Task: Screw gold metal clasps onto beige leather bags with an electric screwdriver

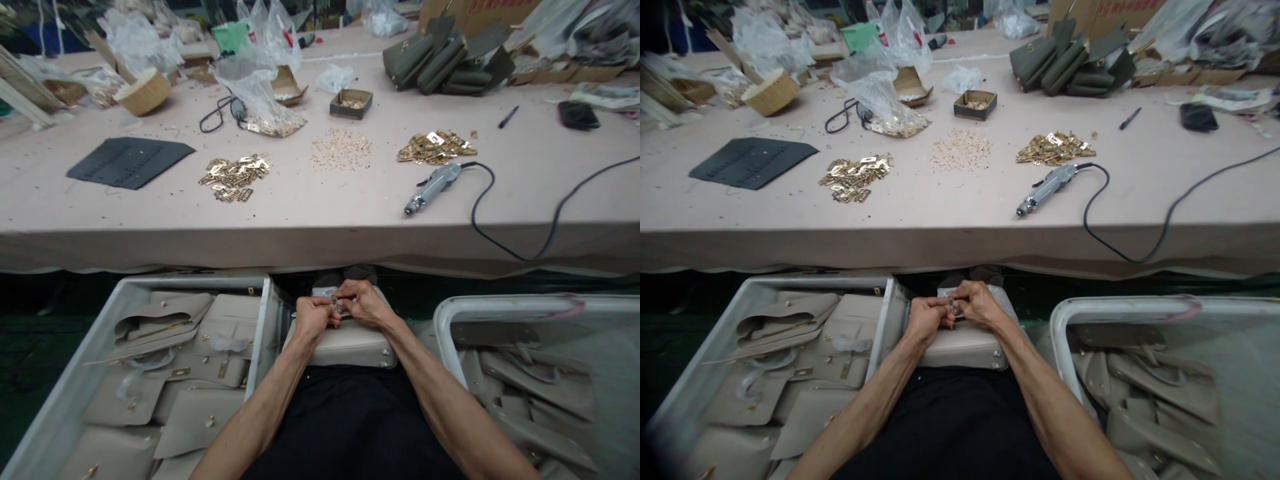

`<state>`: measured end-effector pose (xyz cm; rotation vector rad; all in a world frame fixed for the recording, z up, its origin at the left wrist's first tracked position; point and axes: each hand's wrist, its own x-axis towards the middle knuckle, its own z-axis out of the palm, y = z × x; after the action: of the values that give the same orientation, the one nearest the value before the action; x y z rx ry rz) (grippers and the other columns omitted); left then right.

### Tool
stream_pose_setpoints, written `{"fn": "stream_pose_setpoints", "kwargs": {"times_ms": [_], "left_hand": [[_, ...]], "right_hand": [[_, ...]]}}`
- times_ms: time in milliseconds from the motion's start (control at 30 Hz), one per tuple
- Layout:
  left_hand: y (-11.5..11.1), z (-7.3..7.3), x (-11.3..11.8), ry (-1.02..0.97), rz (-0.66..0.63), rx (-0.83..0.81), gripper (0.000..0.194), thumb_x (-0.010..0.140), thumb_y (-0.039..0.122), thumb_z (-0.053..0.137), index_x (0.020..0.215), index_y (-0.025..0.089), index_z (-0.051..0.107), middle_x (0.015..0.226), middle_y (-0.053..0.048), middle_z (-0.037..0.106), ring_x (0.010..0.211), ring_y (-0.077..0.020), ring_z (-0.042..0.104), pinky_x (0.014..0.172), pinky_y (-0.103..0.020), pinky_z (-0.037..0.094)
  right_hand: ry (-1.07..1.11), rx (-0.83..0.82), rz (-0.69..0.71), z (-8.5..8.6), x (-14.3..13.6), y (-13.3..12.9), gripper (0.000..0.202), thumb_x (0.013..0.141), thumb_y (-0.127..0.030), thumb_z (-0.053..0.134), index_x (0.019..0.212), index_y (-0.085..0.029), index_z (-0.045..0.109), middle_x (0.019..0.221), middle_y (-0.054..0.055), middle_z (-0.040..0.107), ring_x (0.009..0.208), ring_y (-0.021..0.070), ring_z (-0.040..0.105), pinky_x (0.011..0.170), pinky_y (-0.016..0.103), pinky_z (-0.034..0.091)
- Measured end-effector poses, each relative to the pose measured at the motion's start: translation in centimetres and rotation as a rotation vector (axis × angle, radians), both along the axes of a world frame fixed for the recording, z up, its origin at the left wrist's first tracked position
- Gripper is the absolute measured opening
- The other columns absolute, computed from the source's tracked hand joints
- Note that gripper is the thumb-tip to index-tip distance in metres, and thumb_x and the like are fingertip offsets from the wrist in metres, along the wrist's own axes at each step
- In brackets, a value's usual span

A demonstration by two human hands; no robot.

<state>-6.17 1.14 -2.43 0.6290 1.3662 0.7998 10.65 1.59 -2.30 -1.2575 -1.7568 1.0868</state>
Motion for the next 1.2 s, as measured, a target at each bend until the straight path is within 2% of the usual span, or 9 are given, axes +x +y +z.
{"fn": "stream_pose_setpoints", "kwargs": {"times_ms": [200,400,533,633,733,933,1100,1200], "left_hand": [[0.0,0.2,0.1,-0.02,0.023,-0.005,0.01,0.062,0.005,0.08,0.069,0.005,0.073,0.051,-0.009,0.068,0.038,-0.0165,0.062,0.038,-0.024,0.053],[0.0,0.6,0.3,-0.02,0.035,-0.006,0.009,0.06,0.005,0.078,0.067,0.005,0.072,0.053,-0.01,0.069,0.038,-0.0156,0.061,0.037,-0.024,0.052],[0.1,1.0,0.3,-0.045,0.002,0.004,0.009,0.057,0.005,0.076,0.065,0.004,0.072,0.054,-0.012,0.071,0.036,-0.0146,0.058,0.036,-0.025,0.052],[0.2,1.1,0.2,-0.058,-0.013,0.008,0.012,0.057,0.006,0.08,0.065,0.005,0.071,0.056,-0.013,0.071,0.038,-0.0157,0.06,0.036,-0.025,0.052],[0.2,0.9,0.1,-0.059,-0.01,0.005,0.014,0.057,0.006,0.081,0.064,0.006,0.07,0.051,-0.01,0.068,0.039,-0.0168,0.061,0.037,-0.025,0.052],[0.0,0.8,0.0,-0.057,0.012,0.008,0.013,0.057,0.007,0.08,0.065,0.007,0.069,0.048,-0.009,0.067,0.039,-0.0175,0.061,0.039,-0.028,0.054],[0.0,0.6,0.3,-0.046,0.018,0.043,0.017,0.058,0.012,0.083,0.068,0.006,0.07,0.047,-0.008,0.066,0.035,-0.0156,0.057,0.037,-0.026,0.05],[0.0,0.4,0.5,-0.035,0.015,0.063,0.018,0.062,0.013,0.082,0.073,0.006,0.07,0.048,-0.007,0.067,0.036,-0.017,0.06,0.039,-0.026,0.052]], "right_hand": [[-0.043,0.029,0.007,0.5,0.0,-0.1,0.026,0.082,-0.007,0.064,0.087,-0.023,0.084,0.089,0.006,0.075,0.078,0.0203,0.068,0.069,0.028,0.049],[-0.021,0.023,-0.001,0.2,0.3,-0.3,0.026,0.083,-0.009,0.063,0.087,-0.023,0.084,0.091,0.007,0.076,0.081,0.0208,0.068,0.072,0.029,0.05],[0.1,-0.128,0.038,0.1,1.3,0.0,0.02,0.087,-0.022,0.07,0.101,-0.021,0.084,0.094,0.007,0.075,0.085,0.0212,0.068,0.076,0.03,0.05],[0.24,-0.283,0.14,0.0,2.1,0.4,0.031,0.087,-0.035,0.074,0.114,-0.021,0.081,0.094,0.006,0.072,0.084,0.0207,0.066,0.076,0.03,0.05],[0.319,-0.336,0.192,-0.2,2.2,0.6,0.037,0.085,-0.039,0.077,0.117,-0.021,0.08,0.093,0.005,0.07,0.084,0.0203,0.065,0.076,0.03,0.05],[0.296,-0.291,0.11,-0.3,1.6,0.2,0.028,0.081,-0.037,0.081,0.103,-0.02,0.083,0.089,0.005,0.07,0.079,0.0194,0.065,0.073,0.029,0.051],[0.372,-0.343,0.101,-0.5,1.5,0.1,0.034,0.083,-0.042,0.08,0.108,-0.019,0.081,0.091,0.006,0.073,0.081,0.0209,0.067,0.075,0.03,0.052],[0.356,-0.338,0.091,-0.2,1.4,0.5,0.035,0.086,-0.046,0.076,0.105,-0.017,0.081,0.086,0.006,0.073,0.077,0.0205,0.066,0.071,0.03,0.051]]}}
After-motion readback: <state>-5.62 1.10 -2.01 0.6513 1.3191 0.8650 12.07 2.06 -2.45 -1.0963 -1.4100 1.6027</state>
